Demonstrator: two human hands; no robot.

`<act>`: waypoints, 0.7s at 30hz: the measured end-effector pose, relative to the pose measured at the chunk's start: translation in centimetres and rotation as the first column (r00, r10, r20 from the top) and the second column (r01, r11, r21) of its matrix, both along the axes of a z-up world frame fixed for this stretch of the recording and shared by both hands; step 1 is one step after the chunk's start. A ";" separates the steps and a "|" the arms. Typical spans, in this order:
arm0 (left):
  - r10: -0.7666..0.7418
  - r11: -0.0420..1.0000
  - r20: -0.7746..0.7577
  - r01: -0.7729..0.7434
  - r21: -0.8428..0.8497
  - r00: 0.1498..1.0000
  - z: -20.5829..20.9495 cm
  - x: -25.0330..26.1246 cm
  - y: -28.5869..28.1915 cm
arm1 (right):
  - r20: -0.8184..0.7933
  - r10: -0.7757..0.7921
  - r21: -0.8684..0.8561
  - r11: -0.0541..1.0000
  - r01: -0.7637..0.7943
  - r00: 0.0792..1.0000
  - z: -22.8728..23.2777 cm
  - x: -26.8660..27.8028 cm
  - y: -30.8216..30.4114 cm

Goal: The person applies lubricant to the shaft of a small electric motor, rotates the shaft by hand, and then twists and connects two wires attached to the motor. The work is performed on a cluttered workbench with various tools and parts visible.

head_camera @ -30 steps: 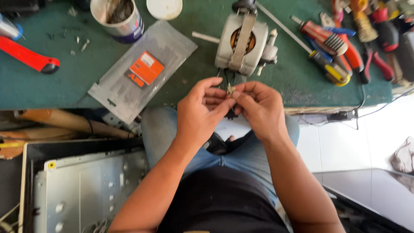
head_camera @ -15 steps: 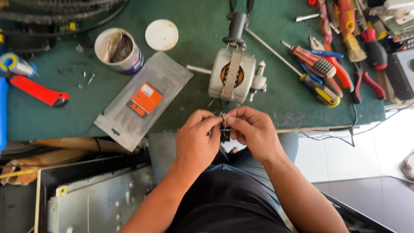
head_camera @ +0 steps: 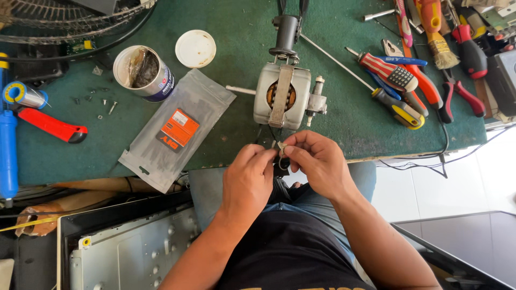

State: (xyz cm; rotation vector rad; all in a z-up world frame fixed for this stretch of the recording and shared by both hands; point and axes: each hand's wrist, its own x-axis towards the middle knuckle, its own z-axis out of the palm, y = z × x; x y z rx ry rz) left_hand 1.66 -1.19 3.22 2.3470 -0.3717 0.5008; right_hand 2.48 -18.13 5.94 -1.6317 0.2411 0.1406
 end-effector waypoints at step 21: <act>-0.277 0.694 -0.625 -0.298 -0.656 0.730 1.3 1.2 -0.4 | 0.107 0.090 -0.327 0.944 -0.050 0.990 -0.4 -0.7 -0.9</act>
